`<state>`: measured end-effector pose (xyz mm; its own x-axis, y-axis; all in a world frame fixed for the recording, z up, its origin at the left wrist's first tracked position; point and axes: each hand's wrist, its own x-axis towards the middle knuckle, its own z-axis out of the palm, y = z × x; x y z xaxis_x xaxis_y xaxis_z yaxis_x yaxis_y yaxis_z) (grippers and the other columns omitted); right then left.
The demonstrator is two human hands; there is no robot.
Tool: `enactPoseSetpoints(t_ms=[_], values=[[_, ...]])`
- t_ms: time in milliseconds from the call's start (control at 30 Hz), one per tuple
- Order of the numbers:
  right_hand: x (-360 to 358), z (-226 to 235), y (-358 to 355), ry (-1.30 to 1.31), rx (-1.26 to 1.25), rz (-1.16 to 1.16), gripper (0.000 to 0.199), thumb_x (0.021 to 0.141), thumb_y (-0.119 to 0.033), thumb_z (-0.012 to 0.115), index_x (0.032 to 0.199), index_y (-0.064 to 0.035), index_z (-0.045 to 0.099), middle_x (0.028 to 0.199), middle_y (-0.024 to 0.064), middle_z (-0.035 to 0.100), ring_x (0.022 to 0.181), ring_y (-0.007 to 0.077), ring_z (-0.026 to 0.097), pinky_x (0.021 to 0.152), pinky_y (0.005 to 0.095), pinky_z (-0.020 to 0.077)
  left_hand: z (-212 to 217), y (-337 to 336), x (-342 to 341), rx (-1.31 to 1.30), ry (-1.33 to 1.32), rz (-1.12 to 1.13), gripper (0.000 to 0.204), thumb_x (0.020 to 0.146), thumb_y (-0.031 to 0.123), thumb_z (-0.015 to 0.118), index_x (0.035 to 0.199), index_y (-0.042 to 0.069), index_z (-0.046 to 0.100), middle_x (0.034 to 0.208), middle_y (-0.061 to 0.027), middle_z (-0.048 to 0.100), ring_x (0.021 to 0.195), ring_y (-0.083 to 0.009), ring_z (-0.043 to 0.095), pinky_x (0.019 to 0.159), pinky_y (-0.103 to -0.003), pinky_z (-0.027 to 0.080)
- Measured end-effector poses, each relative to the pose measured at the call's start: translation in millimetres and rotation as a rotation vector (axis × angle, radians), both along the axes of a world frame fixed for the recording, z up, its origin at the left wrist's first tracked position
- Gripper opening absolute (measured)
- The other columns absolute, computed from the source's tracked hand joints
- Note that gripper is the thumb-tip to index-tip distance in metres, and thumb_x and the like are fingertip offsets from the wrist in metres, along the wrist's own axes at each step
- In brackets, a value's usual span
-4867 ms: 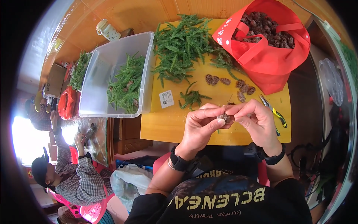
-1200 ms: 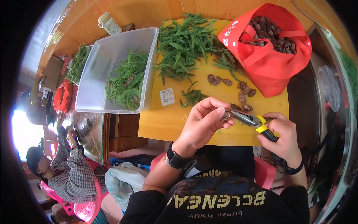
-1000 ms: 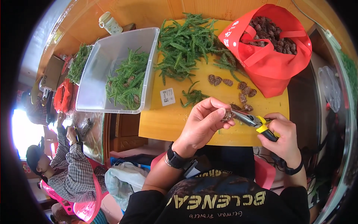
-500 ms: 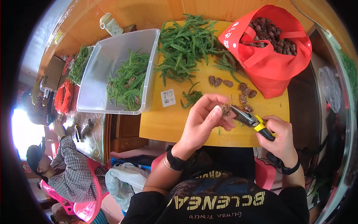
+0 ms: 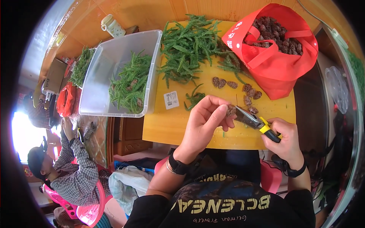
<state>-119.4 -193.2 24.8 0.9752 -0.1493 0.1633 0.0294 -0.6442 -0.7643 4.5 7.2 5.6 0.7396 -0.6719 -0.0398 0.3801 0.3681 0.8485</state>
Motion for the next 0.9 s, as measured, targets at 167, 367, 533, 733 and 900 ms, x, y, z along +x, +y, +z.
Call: enactPoseSetpoints(t_ms=[167, 367, 533, 733, 900], values=[[0, 1, 0, 0.023, 0.023, -0.008, 0.024, 0.061, -0.002, 0.066, 0.058, -0.0002, 0.042, 0.057, 0.0117, 0.045, 0.066, 0.0261, 0.061, 0.06, 0.0308, 0.0458, -7, -6, -6, 0.019, -0.233, 0.1, 0.012, 0.088, 0.003, 0.053, 0.1, 0.0, 0.051, 0.093, -0.0098, 0.059, 0.075, -0.0131, 0.061, 0.062, -0.022, 0.048], [-3, 7, -6, 0.076, 0.027, 0.029, 0.025, 0.063, -0.003, 0.067, 0.062, -0.0004, 0.042, 0.061, 0.0112, 0.05, 0.064, 0.024, 0.055, 0.063, 0.0306, 0.0432, -11, -11, -9, 0.015, -0.381, 0.197, 0.011, 0.086, 0.0, 0.055, 0.096, 0.001, 0.051, 0.096, -0.0118, 0.058, 0.077, -0.0145, 0.061, 0.064, -0.023, 0.048], [-20, 1, -24, 0.175, 0.184, -0.003, 0.02, 0.068, -0.006, 0.063, 0.068, -0.0013, 0.044, 0.076, 0.0111, 0.062, 0.071, 0.0208, 0.059, 0.074, 0.0302, 0.0458, -14, -6, -4, -0.115, 0.045, 0.085, 0.008, 0.089, 0.003, 0.052, 0.095, 0.002, 0.047, 0.091, -0.0101, 0.061, 0.081, -0.0146, 0.062, 0.07, -0.025, 0.05], [-50, -40, -57, 0.231, -0.228, -0.337, 0.022, 0.073, -0.012, 0.064, 0.075, 0.0008, 0.046, 0.068, 0.0155, 0.046, 0.066, 0.0308, 0.048, 0.059, 0.036, 0.0388, -16, -8, -5, -0.083, 0.073, 0.046, 0.008, 0.092, 0.011, 0.049, 0.098, 0.006, 0.049, 0.096, -0.0131, 0.063, 0.077, -0.0128, 0.061, 0.069, -0.022, 0.048], [-59, -70, -74, 0.276, -0.355, -0.282, 0.024, 0.072, -0.012, 0.067, 0.077, 0.0007, 0.047, 0.071, 0.016, 0.049, 0.073, 0.0316, 0.05, 0.064, 0.038, 0.0406, -14, -7, -5, -0.09, 0.109, 0.007, 0.012, 0.093, 0.013, 0.048, 0.104, 0.006, 0.049, 0.097, -0.0133, 0.062, 0.078, -0.0121, 0.06, 0.07, -0.021, 0.048]])
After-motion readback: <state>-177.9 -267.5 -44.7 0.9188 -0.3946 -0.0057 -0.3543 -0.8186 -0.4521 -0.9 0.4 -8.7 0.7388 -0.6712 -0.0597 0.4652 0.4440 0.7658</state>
